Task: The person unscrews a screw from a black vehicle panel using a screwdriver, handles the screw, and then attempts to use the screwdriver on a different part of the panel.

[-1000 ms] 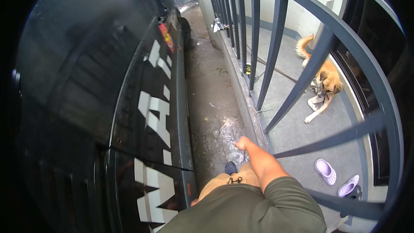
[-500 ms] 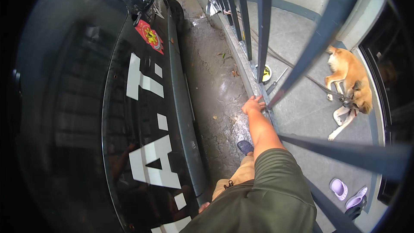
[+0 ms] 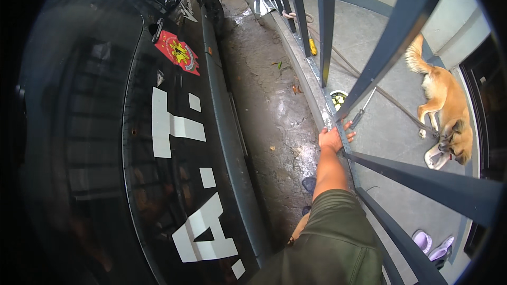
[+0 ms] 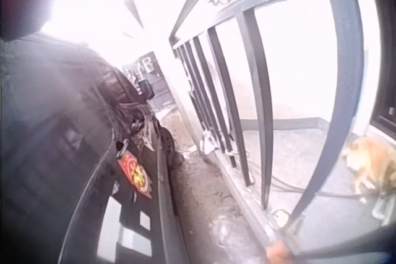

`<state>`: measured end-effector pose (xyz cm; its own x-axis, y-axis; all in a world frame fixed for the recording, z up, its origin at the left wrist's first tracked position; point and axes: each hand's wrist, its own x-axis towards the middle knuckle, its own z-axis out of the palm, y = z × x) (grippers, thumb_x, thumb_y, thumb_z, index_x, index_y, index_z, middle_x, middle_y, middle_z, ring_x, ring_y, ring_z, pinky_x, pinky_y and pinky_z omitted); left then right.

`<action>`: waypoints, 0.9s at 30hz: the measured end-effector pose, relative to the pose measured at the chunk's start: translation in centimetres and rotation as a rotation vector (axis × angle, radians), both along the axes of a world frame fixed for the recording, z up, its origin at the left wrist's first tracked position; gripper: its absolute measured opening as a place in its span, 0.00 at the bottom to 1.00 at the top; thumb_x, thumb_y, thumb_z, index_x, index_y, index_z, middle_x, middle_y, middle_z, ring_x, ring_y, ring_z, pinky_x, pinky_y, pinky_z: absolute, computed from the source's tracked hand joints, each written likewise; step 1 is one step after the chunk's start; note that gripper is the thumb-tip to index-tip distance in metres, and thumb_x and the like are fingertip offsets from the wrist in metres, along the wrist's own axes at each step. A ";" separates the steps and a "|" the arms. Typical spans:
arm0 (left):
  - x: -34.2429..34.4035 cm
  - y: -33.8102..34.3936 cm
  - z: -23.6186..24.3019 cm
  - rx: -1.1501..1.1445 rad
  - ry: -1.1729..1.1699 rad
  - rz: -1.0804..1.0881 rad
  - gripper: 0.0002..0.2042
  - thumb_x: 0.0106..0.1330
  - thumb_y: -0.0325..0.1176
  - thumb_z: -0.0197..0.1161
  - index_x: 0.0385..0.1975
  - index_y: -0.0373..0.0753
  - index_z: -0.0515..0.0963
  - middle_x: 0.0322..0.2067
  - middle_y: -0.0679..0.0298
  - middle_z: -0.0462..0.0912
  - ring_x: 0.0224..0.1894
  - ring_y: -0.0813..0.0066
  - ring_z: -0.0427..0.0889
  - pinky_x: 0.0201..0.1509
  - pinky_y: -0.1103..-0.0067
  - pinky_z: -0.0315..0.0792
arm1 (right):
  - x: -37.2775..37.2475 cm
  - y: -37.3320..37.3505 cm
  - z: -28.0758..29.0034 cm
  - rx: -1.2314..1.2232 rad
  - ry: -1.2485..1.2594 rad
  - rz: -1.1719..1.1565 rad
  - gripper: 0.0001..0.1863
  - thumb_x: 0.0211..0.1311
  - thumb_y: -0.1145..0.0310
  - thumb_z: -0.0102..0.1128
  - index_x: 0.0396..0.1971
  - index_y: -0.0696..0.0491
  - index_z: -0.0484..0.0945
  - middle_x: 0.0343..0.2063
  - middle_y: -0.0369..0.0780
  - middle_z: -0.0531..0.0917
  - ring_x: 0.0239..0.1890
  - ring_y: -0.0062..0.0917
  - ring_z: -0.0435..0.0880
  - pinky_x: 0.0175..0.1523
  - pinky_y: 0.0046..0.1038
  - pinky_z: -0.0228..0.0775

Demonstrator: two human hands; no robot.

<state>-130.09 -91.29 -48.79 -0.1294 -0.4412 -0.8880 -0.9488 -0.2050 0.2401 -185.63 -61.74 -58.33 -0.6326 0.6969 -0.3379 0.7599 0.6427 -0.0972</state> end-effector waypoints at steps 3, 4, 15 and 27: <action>-0.7 -0.2 0.5 0.008 -0.018 0.003 0.14 0.70 0.43 0.62 0.41 0.37 0.80 0.31 0.65 0.83 0.32 0.78 0.80 0.35 0.79 0.76 | -0.3 1.5 0.5 -0.021 0.069 -0.054 0.44 0.62 0.42 0.52 0.72 0.51 0.55 0.75 0.47 0.43 0.72 0.65 0.40 0.75 0.57 0.32; -1.0 -0.1 0.4 0.023 -0.023 -0.007 0.14 0.70 0.43 0.62 0.41 0.37 0.80 0.31 0.65 0.83 0.32 0.78 0.80 0.35 0.79 0.76 | -0.4 3.7 -1.4 0.056 0.090 -0.055 0.42 0.63 0.43 0.51 0.72 0.52 0.56 0.75 0.47 0.44 0.72 0.65 0.40 0.74 0.57 0.33; -3.3 -1.9 2.1 -0.005 -0.003 0.049 0.15 0.69 0.44 0.63 0.42 0.36 0.81 0.32 0.65 0.83 0.33 0.77 0.81 0.36 0.79 0.76 | 6.8 -3.8 3.2 -0.263 0.136 0.337 0.42 0.58 0.64 0.61 0.70 0.57 0.53 0.72 0.49 0.51 0.69 0.51 0.57 0.72 0.46 0.52; -6.7 0.4 0.0 -0.131 0.298 -0.091 0.24 0.67 0.56 0.60 0.49 0.40 0.81 0.44 0.54 0.85 0.48 0.61 0.83 0.54 0.69 0.75 | -5.0 16.1 -20.3 0.819 0.846 1.115 0.16 0.69 0.62 0.49 0.36 0.60 0.79 0.34 0.47 0.82 0.40 0.37 0.82 0.49 0.36 0.75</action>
<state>-136.82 -90.90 -48.81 -0.4189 -0.5240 -0.7416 -0.8458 -0.0720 0.5286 -190.68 -45.63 -78.68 -0.7225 -0.4027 0.5620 -0.1846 0.8957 0.4045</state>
